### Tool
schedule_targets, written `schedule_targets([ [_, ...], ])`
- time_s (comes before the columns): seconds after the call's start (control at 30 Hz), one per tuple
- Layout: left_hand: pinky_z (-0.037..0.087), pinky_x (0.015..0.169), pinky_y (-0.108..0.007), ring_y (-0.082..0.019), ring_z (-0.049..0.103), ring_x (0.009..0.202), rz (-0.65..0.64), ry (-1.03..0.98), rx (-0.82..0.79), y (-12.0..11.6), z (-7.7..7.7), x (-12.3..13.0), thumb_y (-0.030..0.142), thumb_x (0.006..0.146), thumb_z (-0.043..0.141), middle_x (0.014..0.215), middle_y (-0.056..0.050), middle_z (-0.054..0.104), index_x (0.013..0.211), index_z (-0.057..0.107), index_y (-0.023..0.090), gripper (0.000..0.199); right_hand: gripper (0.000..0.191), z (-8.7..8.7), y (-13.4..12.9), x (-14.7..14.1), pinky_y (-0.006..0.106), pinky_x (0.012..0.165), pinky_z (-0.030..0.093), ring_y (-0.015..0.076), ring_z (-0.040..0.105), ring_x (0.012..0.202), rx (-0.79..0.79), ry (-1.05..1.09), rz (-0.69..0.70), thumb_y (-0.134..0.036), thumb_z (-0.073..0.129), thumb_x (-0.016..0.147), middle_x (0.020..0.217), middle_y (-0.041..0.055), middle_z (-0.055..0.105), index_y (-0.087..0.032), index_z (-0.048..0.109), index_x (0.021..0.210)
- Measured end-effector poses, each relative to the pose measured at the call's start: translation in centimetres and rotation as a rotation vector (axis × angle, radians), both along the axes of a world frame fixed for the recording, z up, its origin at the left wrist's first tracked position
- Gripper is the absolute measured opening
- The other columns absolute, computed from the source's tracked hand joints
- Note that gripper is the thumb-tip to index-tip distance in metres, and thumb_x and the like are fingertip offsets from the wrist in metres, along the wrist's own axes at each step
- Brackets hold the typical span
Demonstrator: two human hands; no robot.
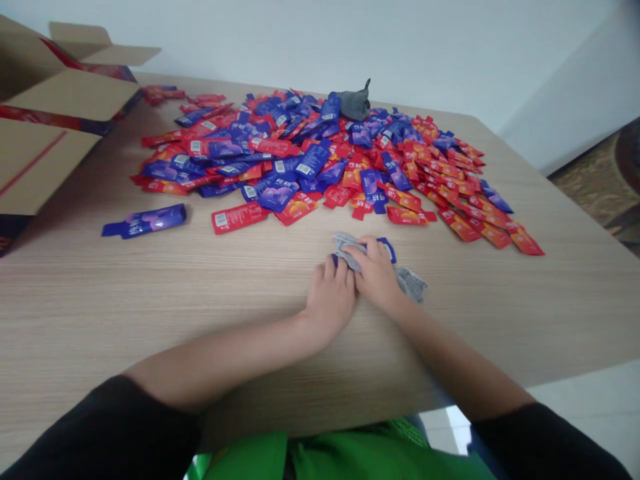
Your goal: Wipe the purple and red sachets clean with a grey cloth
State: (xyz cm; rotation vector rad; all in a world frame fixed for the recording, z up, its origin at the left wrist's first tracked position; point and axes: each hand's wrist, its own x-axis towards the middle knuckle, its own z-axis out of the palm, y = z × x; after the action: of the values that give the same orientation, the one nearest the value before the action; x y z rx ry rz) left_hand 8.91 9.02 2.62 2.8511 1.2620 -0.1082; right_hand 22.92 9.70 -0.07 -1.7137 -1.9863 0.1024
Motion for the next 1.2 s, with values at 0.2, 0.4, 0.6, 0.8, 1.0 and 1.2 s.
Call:
schedule_targets([
  [0.2, 0.044, 0.098, -0.046, -0.037, 0.046, 0.131, 0.028, 0.002, -0.005, 0.2, -0.2, 0.0, 0.039, 0.099, 0.044, 0.145, -0.021, 0.051, 0.140, 0.053, 0.006, 0.053, 0.036, -1.0, -0.1, 2.5, 0.049, 0.097, 0.043, 0.0319, 0.051, 0.110, -0.003, -0.144, -0.081, -0.027, 0.051, 0.092, 0.128, 0.0148, 0.056, -0.021, 0.067, 0.124],
  [0.4, 0.042, 0.101, -0.048, -0.039, 0.041, 0.135, 0.054, -0.020, 0.000, 0.9, -0.4, -0.1, 0.044, 0.098, 0.046, 0.151, -0.020, 0.047, 0.144, 0.050, 0.007, 0.059, 0.040, 0.0, 0.3, 4.0, 0.049, 0.102, 0.043, 0.0308, 0.054, 0.115, 0.114, 0.032, -0.185, -0.019, 0.045, 0.091, 0.122, 0.0142, 0.056, -0.020, 0.062, 0.128],
  [0.6, 0.030, 0.114, -0.052, -0.046, 0.031, 0.145, 0.081, 0.042, -0.018, 0.4, -1.1, 0.0, 0.049, 0.099, 0.040, 0.156, -0.026, 0.039, 0.147, 0.044, -0.002, 0.070, 0.042, 0.8, 0.8, -0.2, 0.041, 0.097, 0.044, 0.0272, 0.055, 0.110, -0.008, -0.048, 0.041, -0.010, 0.045, 0.090, 0.122, 0.0111, 0.064, -0.020, 0.060, 0.127],
  [0.8, 0.034, 0.112, -0.052, -0.045, 0.034, 0.144, 0.052, 0.032, -0.020, 0.9, -1.0, 0.0, 0.050, 0.099, 0.042, 0.157, -0.027, 0.036, 0.147, 0.043, -0.002, 0.071, 0.036, -0.1, 0.7, 0.7, 0.043, 0.087, 0.042, 0.0292, 0.053, 0.103, -0.085, -0.235, -0.011, -0.011, 0.054, 0.086, 0.121, 0.0084, 0.065, -0.024, 0.067, 0.117],
  [1.0, 0.037, 0.111, -0.048, -0.043, 0.034, 0.145, 0.054, 0.044, -0.035, 1.3, -0.8, 0.0, 0.047, 0.100, 0.040, 0.162, -0.020, 0.031, 0.152, 0.037, 0.002, 0.069, 0.039, -0.3, 0.6, 3.2, 0.042, 0.088, 0.042, 0.0284, 0.054, 0.101, -0.030, -0.166, -0.147, -0.011, 0.051, 0.086, 0.119, 0.0090, 0.065, -0.022, 0.071, 0.118],
  [1.2, 0.037, 0.112, -0.049, -0.043, 0.033, 0.145, 0.068, 0.046, -0.045, 1.3, -1.0, 0.1, 0.045, 0.100, 0.041, 0.163, -0.018, 0.029, 0.153, 0.036, 0.003, 0.067, 0.041, -0.6, 0.2, 5.9, 0.042, 0.090, 0.044, 0.0286, 0.057, 0.103, -0.127, -0.243, -0.292, -0.021, 0.047, 0.093, 0.127, 0.0113, 0.062, -0.022, 0.068, 0.128],
])
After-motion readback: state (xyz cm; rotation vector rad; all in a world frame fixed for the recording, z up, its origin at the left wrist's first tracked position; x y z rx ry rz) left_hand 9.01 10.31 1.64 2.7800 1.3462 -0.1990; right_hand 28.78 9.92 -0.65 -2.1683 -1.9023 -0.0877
